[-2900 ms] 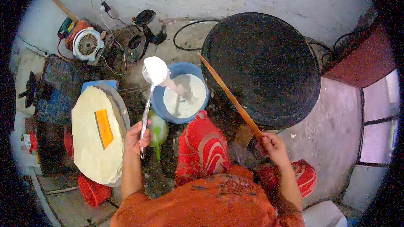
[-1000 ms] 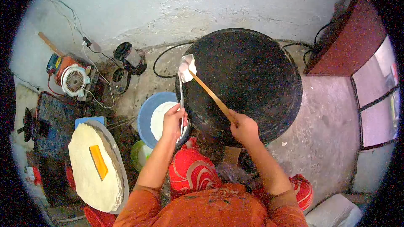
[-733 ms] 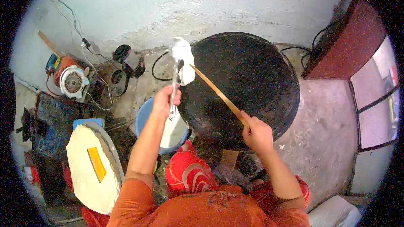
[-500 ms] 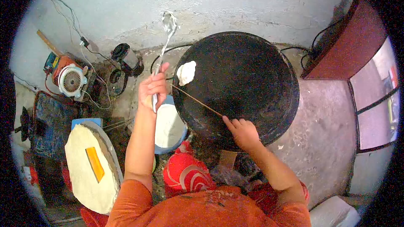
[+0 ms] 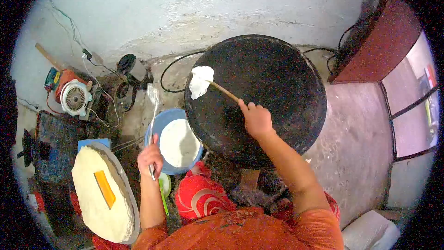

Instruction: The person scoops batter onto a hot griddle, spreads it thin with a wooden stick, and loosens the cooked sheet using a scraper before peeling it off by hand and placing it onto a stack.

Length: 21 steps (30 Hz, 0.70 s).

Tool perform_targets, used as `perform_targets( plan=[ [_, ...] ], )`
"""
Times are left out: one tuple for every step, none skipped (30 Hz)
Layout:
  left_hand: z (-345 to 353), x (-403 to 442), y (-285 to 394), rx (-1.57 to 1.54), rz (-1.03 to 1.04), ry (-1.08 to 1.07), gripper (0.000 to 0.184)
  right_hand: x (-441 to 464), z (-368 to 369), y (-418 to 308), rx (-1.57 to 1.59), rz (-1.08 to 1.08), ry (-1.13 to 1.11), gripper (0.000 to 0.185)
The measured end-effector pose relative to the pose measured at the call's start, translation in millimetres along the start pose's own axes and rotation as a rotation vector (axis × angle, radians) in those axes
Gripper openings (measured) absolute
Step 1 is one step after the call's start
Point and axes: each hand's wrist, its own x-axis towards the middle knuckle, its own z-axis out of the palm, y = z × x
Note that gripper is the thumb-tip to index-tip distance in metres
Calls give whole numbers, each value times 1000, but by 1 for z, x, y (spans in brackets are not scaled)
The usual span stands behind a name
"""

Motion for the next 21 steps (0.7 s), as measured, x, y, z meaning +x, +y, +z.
perform_targets(
  plan=[
    [-34,-13,20,165,63,3,40,1,-3,-6,172,82,19,47],
    [-47,-26,22,157,104,46,39,2,-5,-12,344,164,41,45],
    [-60,-38,24,151,145,88,39,-6,-1,-15,496,140,35,46],
    [-58,-47,13,-31,162,173,38,-18,3,-19,646,113,31,46],
    [-66,-52,12,-29,156,166,38,-26,6,-25,529,71,-12,49],
    [-74,-56,12,-41,197,269,38,-25,-2,-27,371,28,-105,48],
    [-83,-63,12,-52,238,380,37,-16,4,-20,192,61,-70,48],
    [-97,-71,14,-52,233,386,37,-2,8,-8,12,92,-39,48],
    [-115,-76,18,-36,215,330,38,11,3,5,-10,77,-15,47],
    [-115,-74,14,-17,196,273,42,18,6,13,23,77,90,44],
    [-114,-74,10,-141,162,267,38,17,9,8,180,141,119,43],
    [-116,-73,13,-133,154,266,38,16,9,-1,337,203,152,42],
    [-123,-74,16,-170,126,254,37,10,18,-7,602,289,88,40],
    [-130,-75,20,-210,99,240,35,-2,27,-13,587,182,142,45],
    [-133,-74,20,-194,87,176,36,-7,12,-21,480,159,33,44],
    [-133,-71,20,-198,83,173,36,-10,-4,-27,373,137,-80,43],
    [-132,-69,17,-208,97,220,34,-2,-2,-16,230,190,-32,43],
    [-128,-68,16,-217,109,268,33,12,2,-1,87,242,16,42],
    [-116,-66,8,-190,171,367,33,22,15,21,90,193,114,40],
    [-120,-67,11,-186,170,371,33,28,8,26,115,213,122,40],
    [-128,-67,17,-190,150,361,33,29,10,19,239,254,121,41]
  ],
)
